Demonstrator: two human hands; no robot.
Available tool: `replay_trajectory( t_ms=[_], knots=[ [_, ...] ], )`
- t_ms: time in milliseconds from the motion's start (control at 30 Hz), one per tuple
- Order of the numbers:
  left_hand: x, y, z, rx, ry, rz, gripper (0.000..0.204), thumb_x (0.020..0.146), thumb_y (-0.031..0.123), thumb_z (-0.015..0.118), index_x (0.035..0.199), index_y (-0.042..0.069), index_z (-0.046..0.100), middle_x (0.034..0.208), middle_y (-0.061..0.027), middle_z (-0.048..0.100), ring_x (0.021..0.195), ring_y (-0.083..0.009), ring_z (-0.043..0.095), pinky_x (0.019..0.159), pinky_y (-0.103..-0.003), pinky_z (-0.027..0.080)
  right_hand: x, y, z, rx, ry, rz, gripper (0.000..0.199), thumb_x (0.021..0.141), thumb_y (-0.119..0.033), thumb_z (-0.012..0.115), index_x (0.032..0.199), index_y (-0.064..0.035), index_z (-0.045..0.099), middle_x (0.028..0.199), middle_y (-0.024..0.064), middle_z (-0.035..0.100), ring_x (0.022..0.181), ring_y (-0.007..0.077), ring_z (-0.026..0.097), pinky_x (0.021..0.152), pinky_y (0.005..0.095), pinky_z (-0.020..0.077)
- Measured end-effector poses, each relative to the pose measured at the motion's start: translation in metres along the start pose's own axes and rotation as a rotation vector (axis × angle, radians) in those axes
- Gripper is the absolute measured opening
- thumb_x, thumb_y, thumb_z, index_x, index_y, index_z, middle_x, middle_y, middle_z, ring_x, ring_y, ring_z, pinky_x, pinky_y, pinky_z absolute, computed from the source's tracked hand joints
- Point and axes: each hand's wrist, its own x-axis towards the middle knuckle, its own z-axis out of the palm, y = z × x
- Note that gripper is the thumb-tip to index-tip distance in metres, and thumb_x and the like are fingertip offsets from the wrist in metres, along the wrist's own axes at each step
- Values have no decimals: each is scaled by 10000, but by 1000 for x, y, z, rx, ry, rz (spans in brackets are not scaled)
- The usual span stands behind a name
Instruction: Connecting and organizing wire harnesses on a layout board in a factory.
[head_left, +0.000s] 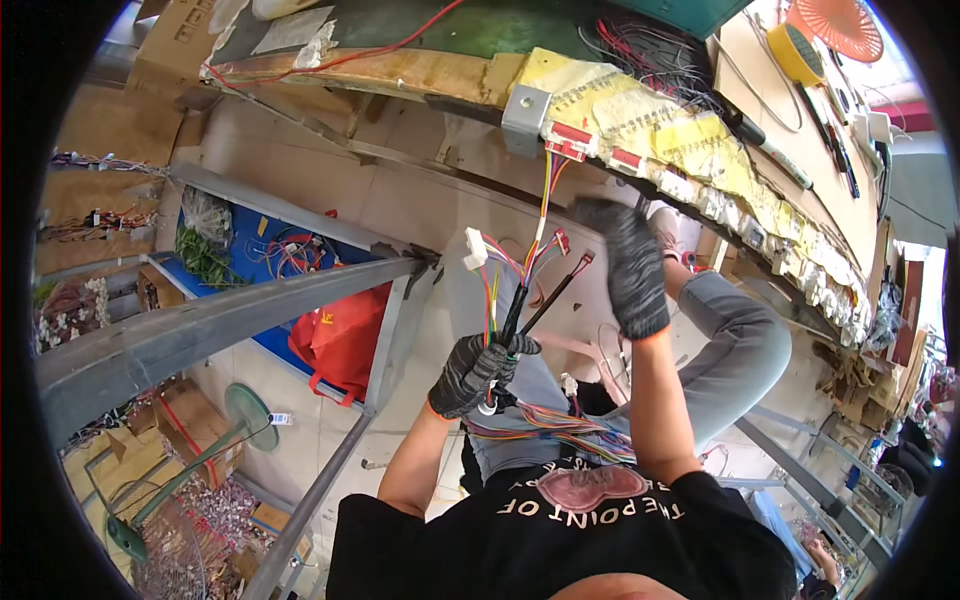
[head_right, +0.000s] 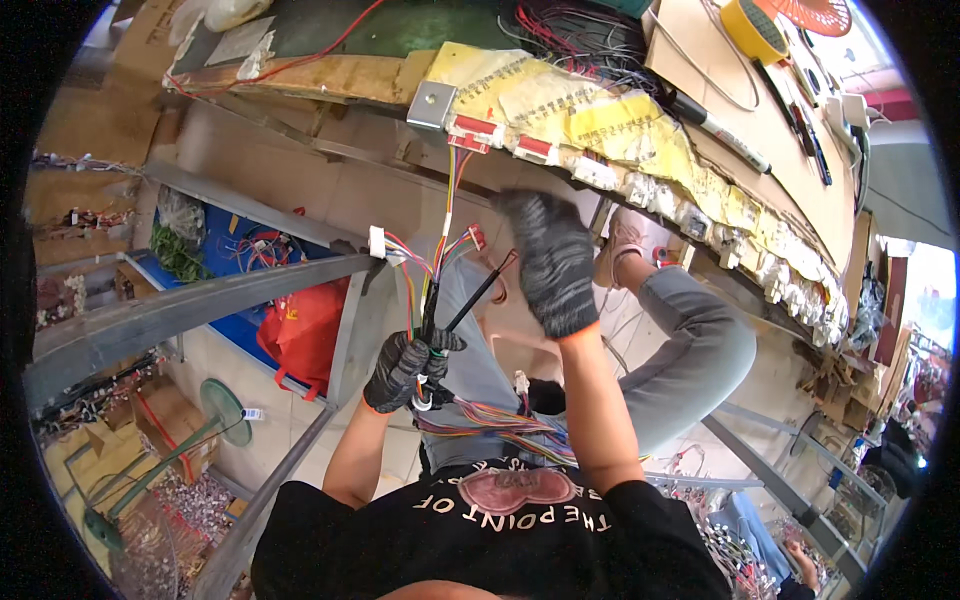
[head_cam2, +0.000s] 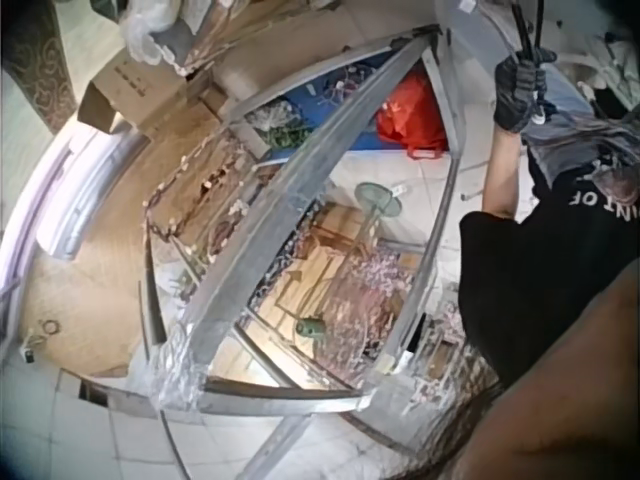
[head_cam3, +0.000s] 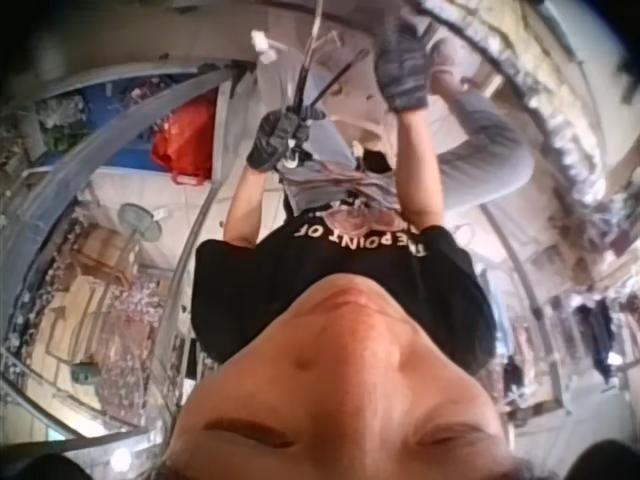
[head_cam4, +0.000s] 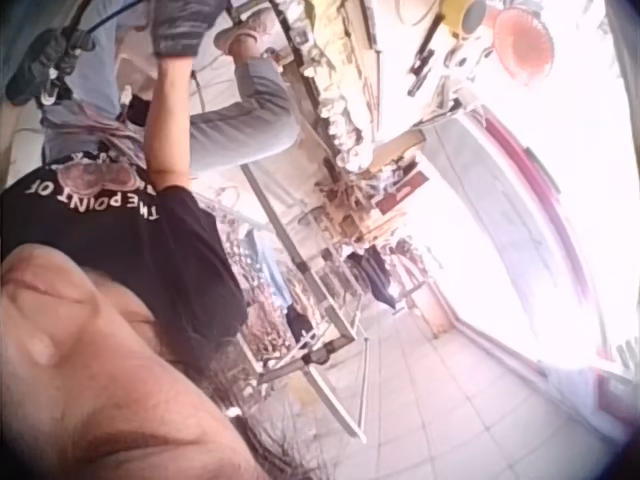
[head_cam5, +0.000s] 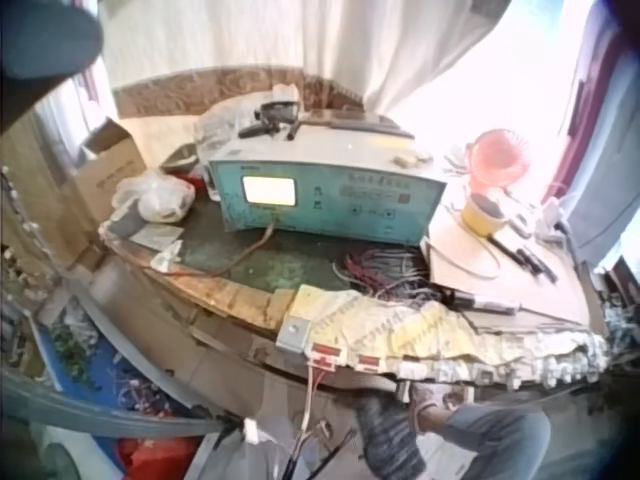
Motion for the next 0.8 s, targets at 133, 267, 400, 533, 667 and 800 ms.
replay_trajectory(
  t_ms=[133, 267, 400, 533, 667, 800],
  knots=[
    [14, 0, 12, 383, 46, 91, 347, 866, 262, 523, 1025, -39, 588, 601, 46, 471, 531, -53, 428, 501, -217, 348, -36, -7, 1, 55, 69, -211, 286, 842, -24, 455, 1103, -31, 572, 1142, 133, 548, 1079, 266, 497, 922, 351, 383],
    [29, 1, 49, 738, 357, 343, 216, 864, 175, 526, 963, 18, 636, 681, -138, 599, 538, -217, 534, 530, -329, 415, -21, -39, -12, 566, 102, 337, 265, 863, -48, 468, 1105, -17, 571, 1088, 134, 570, 1003, 247, 536, 882, 345, 410],
    [49, -6, 67, 971, 501, 540, 172, 825, 135, 569, 945, 34, 637, 755, -165, 615, 640, -320, 585, 561, -373, 449, -4, -42, -14, 808, 242, 530, 223, 876, -134, 498, 1006, 15, 601, 875, 99, 616, 804, 173, 571, 732, 290, 441],
    [59, 1, 81, 970, 487, 452, 178, 828, 137, 564, 952, 29, 632, 761, -169, 613, 654, -324, 587, 570, -377, 452, 15, -30, -18, 528, 321, 330, 204, 862, -115, 481, 922, 13, 628, 791, 140, 629, 696, 184, 605, 646, 298, 463],
    [61, -3, 77, 910, 466, 426, 190, 833, 133, 554, 973, 29, 629, 784, -174, 617, 671, -325, 592, 583, -373, 457, 21, -34, -20, 527, 281, 354, 197, 857, -98, 477, 908, 23, 624, 790, 141, 629, 693, 191, 608, 646, 302, 463],
    [64, -2, 76, 877, 443, 465, 203, 850, 145, 531, 987, 30, 628, 805, -173, 623, 689, -305, 602, 600, -359, 464, 23, -31, -18, 593, 300, 395, 189, 850, -96, 488, 902, 26, 622, 786, 141, 630, 703, 205, 610, 658, 307, 462]
  ],
)
